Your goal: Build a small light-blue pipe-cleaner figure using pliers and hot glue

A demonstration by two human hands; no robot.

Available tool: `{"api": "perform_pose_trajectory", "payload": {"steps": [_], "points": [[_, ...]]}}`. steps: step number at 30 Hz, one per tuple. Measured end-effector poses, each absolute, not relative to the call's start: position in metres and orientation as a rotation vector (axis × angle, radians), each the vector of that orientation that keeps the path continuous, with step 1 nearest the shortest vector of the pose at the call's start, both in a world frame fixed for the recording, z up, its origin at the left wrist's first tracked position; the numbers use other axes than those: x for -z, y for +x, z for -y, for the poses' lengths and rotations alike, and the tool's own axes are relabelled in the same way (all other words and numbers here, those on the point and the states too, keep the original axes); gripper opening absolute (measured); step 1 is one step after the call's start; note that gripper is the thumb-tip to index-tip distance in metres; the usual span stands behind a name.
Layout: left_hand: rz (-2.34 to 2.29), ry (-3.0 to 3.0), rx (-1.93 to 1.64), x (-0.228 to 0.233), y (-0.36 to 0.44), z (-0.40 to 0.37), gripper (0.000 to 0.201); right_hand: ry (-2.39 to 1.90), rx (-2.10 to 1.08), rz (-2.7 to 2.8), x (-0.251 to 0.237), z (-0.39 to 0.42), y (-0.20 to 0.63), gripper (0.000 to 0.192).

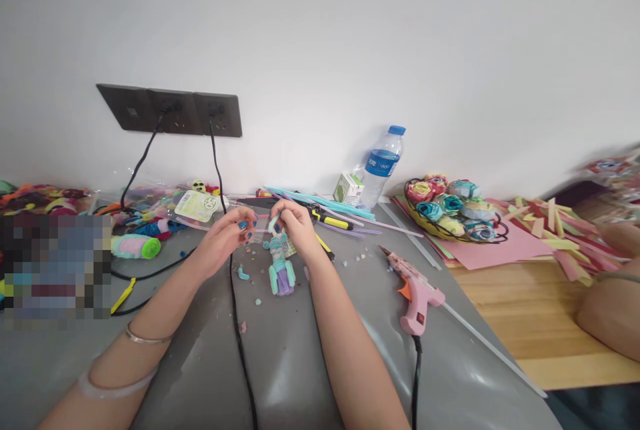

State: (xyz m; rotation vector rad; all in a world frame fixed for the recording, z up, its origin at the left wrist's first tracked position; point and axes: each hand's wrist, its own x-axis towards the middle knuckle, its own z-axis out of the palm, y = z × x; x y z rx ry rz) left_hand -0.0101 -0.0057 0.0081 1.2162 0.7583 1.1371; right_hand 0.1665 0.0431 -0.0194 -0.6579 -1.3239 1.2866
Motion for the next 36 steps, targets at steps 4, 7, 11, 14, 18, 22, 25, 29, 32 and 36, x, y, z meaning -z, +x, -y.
{"api": "perform_pose_trajectory", "payload": {"steps": [4,7,11,14,18,22,25,29,32,36], "points": [[-0.717,1.093,-1.170,-0.010,-0.007,0.005,0.021,-0.675,-1.308,1.346,0.022,-0.044,0.167,0.014],[-0.659,0.979,-1.163,-0.013,-0.005,0.005,0.029,-0.683,-1.327,1.348,0.020,-0.042,0.166,0.012],[-0.695,1.027,-1.189,-0.009,-0.004,0.004,0.028,-0.631,-1.406,1.302,0.016,-0.039,0.164,0.014],[-0.791,1.127,-1.212,-0.001,-0.004,0.002,0.029,-0.560,-1.459,1.253,0.013,-0.038,0.164,0.026],[-0.815,1.216,-1.222,0.006,-0.002,0.001,0.031,-0.555,-1.411,1.326,0.012,-0.038,0.162,0.026],[-0.835,1.291,-1.235,0.007,0.001,0.000,0.027,-0.570,-1.394,1.408,0.011,-0.037,0.161,0.025],[-0.893,1.349,-1.301,0.009,0.000,-0.003,0.017,-0.586,-1.338,1.418,0.012,-0.037,0.162,0.018],[-0.971,1.469,-1.402,0.012,-0.004,-0.006,0.011,-0.597,-1.283,1.454,0.014,-0.040,0.162,0.022],[-1.003,1.572,-1.412,0.013,-0.006,-0.007,0.012,-0.612,-1.272,1.420,0.016,-0.043,0.162,0.026],[-1.002,1.600,-1.343,0.011,-0.005,-0.005,0.020,-0.672,-1.371,1.254,0.018,-0.044,0.163,0.030]]}}
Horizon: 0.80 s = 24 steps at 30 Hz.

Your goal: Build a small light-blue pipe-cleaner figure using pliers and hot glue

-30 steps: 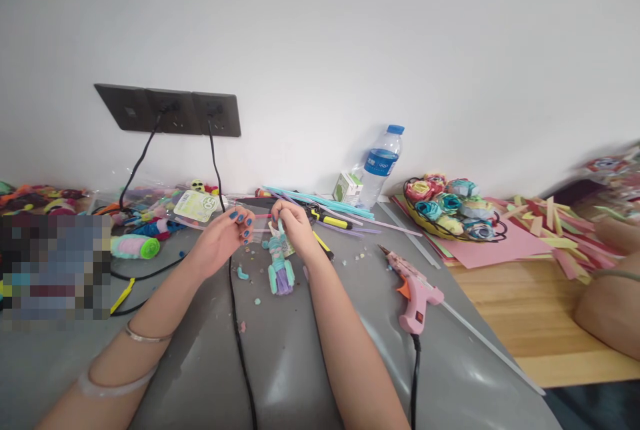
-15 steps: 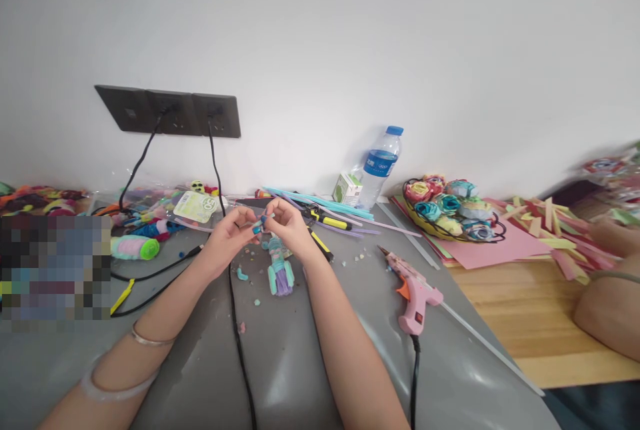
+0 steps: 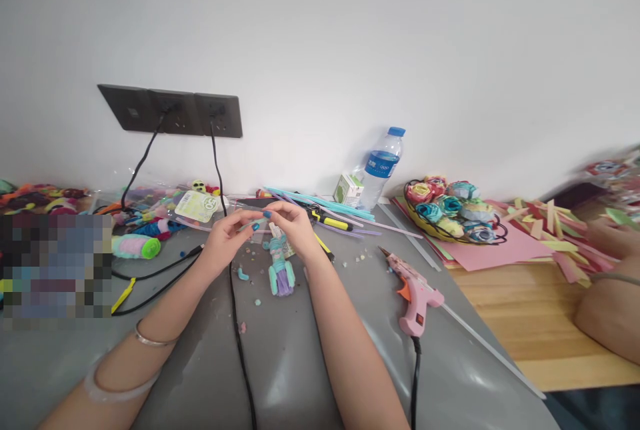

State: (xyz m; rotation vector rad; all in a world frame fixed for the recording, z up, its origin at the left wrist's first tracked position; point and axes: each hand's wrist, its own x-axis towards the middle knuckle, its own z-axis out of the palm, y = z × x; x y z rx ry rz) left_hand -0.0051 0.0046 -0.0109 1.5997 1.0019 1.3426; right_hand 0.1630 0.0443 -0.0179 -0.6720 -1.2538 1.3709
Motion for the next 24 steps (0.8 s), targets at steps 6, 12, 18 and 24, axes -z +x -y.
{"api": "perform_pose_trajectory", "payload": {"steps": [6,12,18,24], "points": [[-0.937,1.567,-1.299,0.002,-0.003,0.000,0.017,-0.637,-1.718,1.089,0.017,-0.043,0.169,0.033],[-0.882,1.584,-1.225,-0.003,-0.002,0.004,0.020,-0.569,-1.858,1.051,0.014,-0.041,0.172,0.035],[-0.772,1.469,-1.147,0.003,-0.001,0.006,0.031,-0.517,-1.894,1.074,0.012,-0.039,0.174,0.039],[-0.733,1.343,-1.084,0.007,-0.002,0.006,0.035,-0.498,-1.878,1.101,0.009,-0.036,0.175,0.038]]}}
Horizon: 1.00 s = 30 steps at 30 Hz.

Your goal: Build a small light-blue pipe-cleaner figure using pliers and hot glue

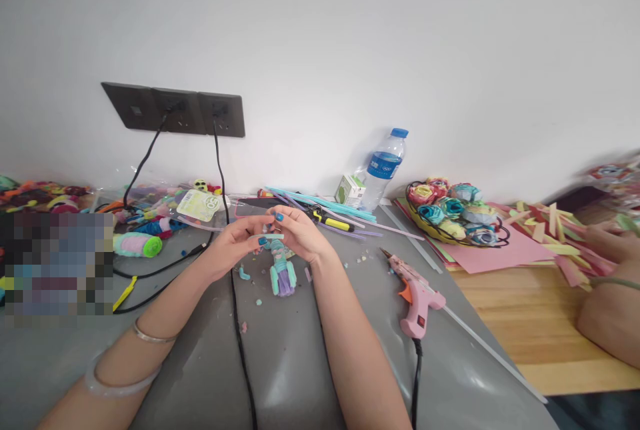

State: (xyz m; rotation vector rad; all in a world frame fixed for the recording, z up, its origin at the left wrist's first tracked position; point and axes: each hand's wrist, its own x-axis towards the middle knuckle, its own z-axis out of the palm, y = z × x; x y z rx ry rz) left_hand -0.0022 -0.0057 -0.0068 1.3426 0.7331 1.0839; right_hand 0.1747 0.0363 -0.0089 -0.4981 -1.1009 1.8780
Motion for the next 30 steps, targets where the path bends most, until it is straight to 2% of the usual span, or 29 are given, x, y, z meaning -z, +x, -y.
{"api": "perform_pose_trajectory", "payload": {"steps": [11,25,30], "points": [[-0.644,1.101,-0.954,-0.003,-0.003,0.009,0.042,-0.472,-1.841,1.187,0.002,-0.031,0.175,0.037],[-0.573,1.209,-0.865,0.000,-0.003,0.010,0.077,-0.556,-1.584,0.940,0.019,-0.043,0.159,0.032],[-0.499,1.044,-0.847,-0.004,-0.002,0.012,0.073,-0.533,-1.610,0.932,0.019,-0.042,0.158,0.031]]}}
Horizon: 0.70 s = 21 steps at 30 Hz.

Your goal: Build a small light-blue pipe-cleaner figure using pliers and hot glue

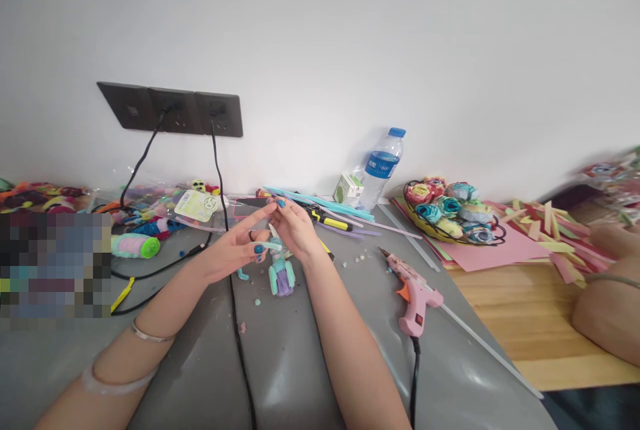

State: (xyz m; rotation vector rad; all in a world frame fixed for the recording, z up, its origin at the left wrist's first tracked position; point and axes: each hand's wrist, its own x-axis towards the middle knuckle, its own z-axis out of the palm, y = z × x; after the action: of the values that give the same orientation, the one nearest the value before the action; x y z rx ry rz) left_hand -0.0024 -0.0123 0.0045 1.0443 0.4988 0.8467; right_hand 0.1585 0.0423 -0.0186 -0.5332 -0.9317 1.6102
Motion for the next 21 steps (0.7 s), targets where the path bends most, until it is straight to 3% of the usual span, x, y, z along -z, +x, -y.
{"api": "perform_pose_trajectory", "payload": {"steps": [10,17,21], "points": [[-0.479,0.835,-0.998,-0.007,-0.008,0.008,0.039,-0.538,-1.504,0.828,0.016,-0.055,0.183,0.030],[-0.382,0.837,-1.013,-0.013,-0.008,0.010,0.046,-0.575,-1.524,0.972,0.017,-0.049,0.174,0.041],[-0.389,0.857,-1.003,-0.012,-0.009,0.010,0.045,-0.610,-1.408,1.112,0.016,-0.044,0.168,0.034]]}}
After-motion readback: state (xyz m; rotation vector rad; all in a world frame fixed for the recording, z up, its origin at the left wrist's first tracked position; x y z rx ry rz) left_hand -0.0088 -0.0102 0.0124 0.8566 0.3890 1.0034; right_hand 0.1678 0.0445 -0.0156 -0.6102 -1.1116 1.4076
